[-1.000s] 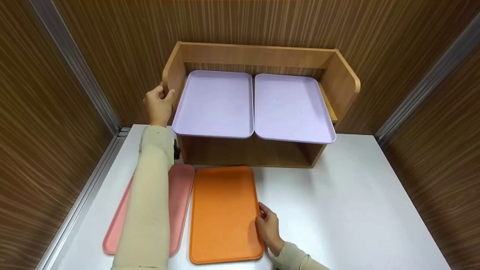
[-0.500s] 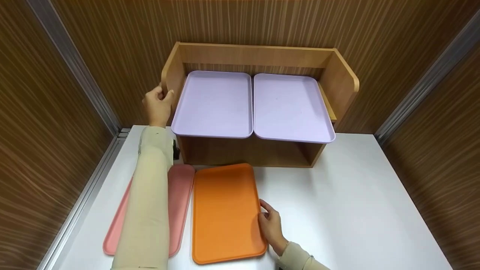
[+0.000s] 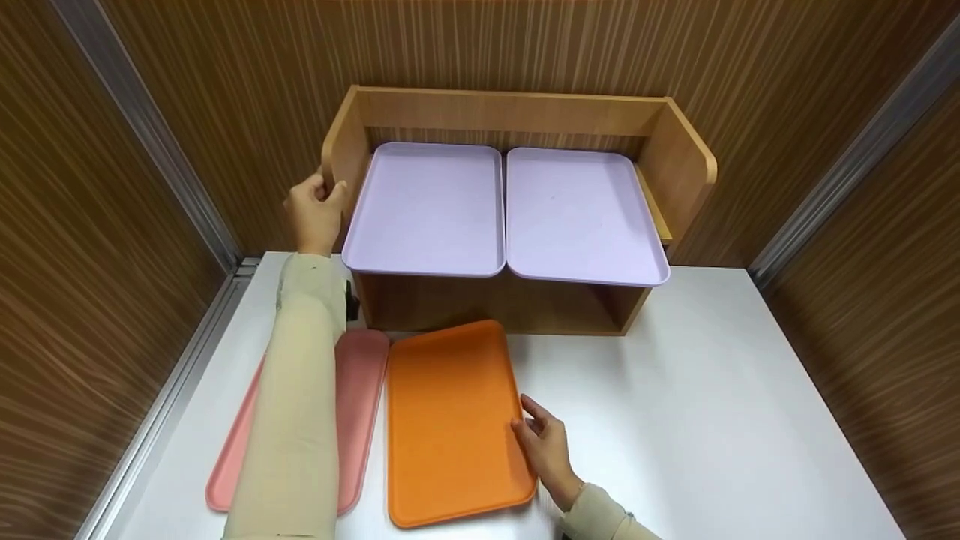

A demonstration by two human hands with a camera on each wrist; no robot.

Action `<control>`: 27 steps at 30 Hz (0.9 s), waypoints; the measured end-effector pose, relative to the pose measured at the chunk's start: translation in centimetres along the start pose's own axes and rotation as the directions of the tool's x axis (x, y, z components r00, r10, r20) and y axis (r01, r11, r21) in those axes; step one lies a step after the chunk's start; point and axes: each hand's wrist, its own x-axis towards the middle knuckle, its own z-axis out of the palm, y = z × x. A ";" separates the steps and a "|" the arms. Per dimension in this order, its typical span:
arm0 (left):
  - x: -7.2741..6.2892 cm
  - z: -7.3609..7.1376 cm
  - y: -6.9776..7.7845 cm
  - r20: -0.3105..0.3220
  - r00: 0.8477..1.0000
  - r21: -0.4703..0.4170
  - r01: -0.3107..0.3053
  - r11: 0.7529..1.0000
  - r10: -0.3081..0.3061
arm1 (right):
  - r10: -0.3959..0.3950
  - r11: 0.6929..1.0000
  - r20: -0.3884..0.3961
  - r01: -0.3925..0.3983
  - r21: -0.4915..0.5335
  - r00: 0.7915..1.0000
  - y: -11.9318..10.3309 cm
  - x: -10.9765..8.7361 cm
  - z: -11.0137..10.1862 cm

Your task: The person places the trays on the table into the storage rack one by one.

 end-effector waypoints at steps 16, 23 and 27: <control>0.1 0.1 -0.2 -0.004 1.000 -0.044 -0.031 0.999 0.031 | 0.019 0.988 0.062 -0.028 0.151 0.998 -1.1 0.7 -1.1; 0.1 0.1 -0.1 0.012 1.000 -0.041 0.002 0.999 -0.001 | -0.011 0.987 0.077 -0.001 0.162 0.997 -1.4 1.2 -1.3; 0.1 0.1 -0.1 0.010 1.000 -0.040 0.001 0.999 -0.001 | -0.017 0.984 0.080 0.003 0.176 0.997 -1.6 1.5 -1.4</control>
